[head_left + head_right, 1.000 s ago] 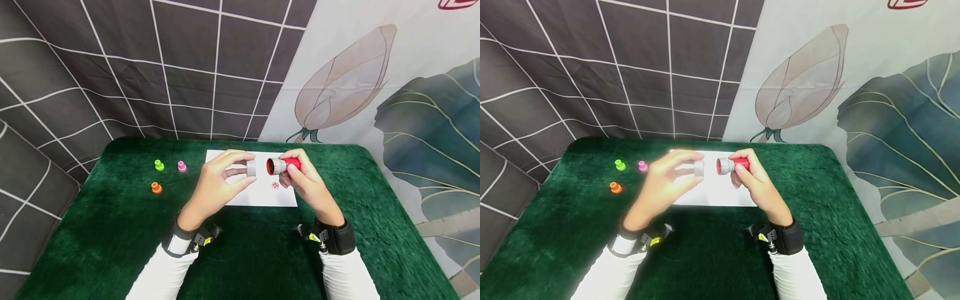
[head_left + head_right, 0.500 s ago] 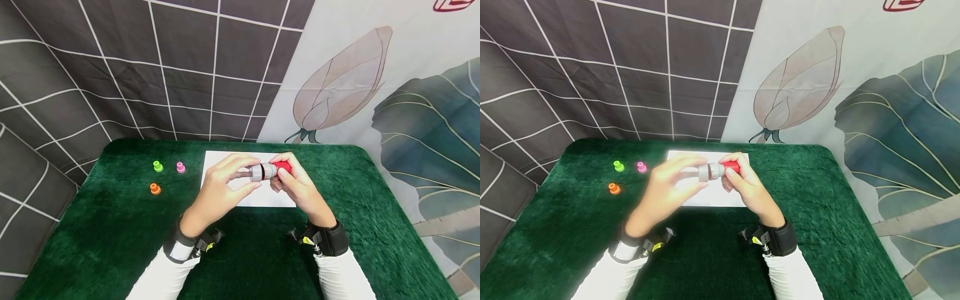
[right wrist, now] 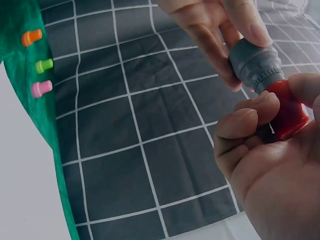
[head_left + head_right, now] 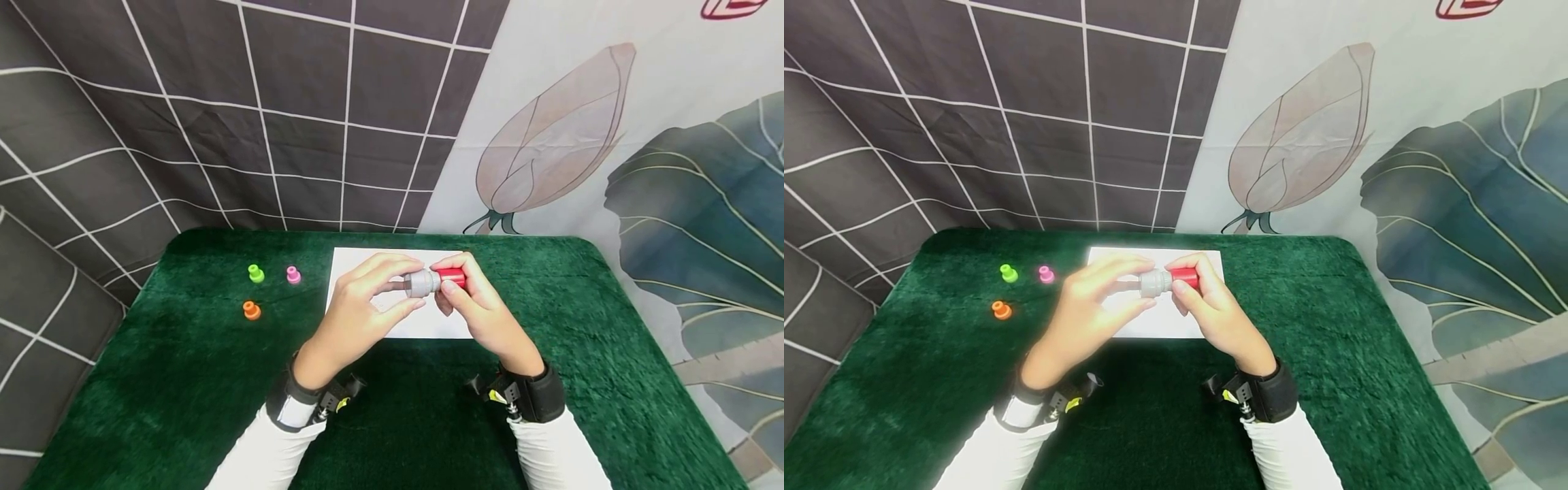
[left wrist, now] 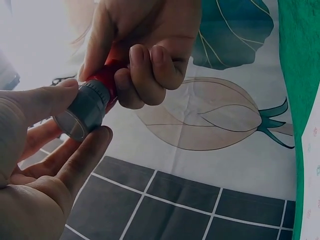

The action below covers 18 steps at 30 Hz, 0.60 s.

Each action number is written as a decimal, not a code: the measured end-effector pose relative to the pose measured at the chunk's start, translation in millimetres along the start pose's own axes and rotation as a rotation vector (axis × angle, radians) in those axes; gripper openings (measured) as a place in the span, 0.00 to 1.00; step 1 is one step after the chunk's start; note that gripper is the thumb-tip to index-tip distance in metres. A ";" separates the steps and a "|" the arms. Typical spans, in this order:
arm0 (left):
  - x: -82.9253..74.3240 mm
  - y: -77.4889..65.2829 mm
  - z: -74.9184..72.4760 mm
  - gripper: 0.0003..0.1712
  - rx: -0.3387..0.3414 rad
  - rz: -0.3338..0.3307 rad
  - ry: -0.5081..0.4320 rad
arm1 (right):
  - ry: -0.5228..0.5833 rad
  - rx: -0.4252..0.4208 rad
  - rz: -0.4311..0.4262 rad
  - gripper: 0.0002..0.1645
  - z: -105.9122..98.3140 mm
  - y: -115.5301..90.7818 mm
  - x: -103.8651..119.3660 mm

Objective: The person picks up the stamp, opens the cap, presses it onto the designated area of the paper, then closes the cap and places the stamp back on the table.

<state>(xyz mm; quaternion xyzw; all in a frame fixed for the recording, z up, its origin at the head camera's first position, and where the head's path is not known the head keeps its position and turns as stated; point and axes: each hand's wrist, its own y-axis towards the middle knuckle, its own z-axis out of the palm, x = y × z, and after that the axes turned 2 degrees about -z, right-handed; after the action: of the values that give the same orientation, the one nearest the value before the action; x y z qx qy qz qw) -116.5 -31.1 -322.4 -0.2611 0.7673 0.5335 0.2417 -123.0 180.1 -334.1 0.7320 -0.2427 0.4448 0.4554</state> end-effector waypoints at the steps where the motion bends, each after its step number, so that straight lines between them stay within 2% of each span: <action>1: -0.1 0.0 0.3 0.23 0.000 0.001 0.000 | -0.024 0.001 0.004 0.15 0.5 -0.4 1.1; 11: 0.1 -1.0 3.0 0.23 0.009 -0.001 -0.003 | -0.274 0.037 0.084 0.13 3.2 -0.5 7.3; 18: 2.7 -1.7 6.3 0.24 0.043 -0.008 -0.010 | -0.344 0.061 0.106 0.11 -0.5 -2.1 8.4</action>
<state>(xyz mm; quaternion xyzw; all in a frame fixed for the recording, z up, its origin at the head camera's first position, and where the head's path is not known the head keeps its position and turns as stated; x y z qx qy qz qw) -116.9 -26.1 -327.3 -0.2562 0.7763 0.5172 0.2534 -117.5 182.0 -327.6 0.7969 -0.3416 0.3438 0.3607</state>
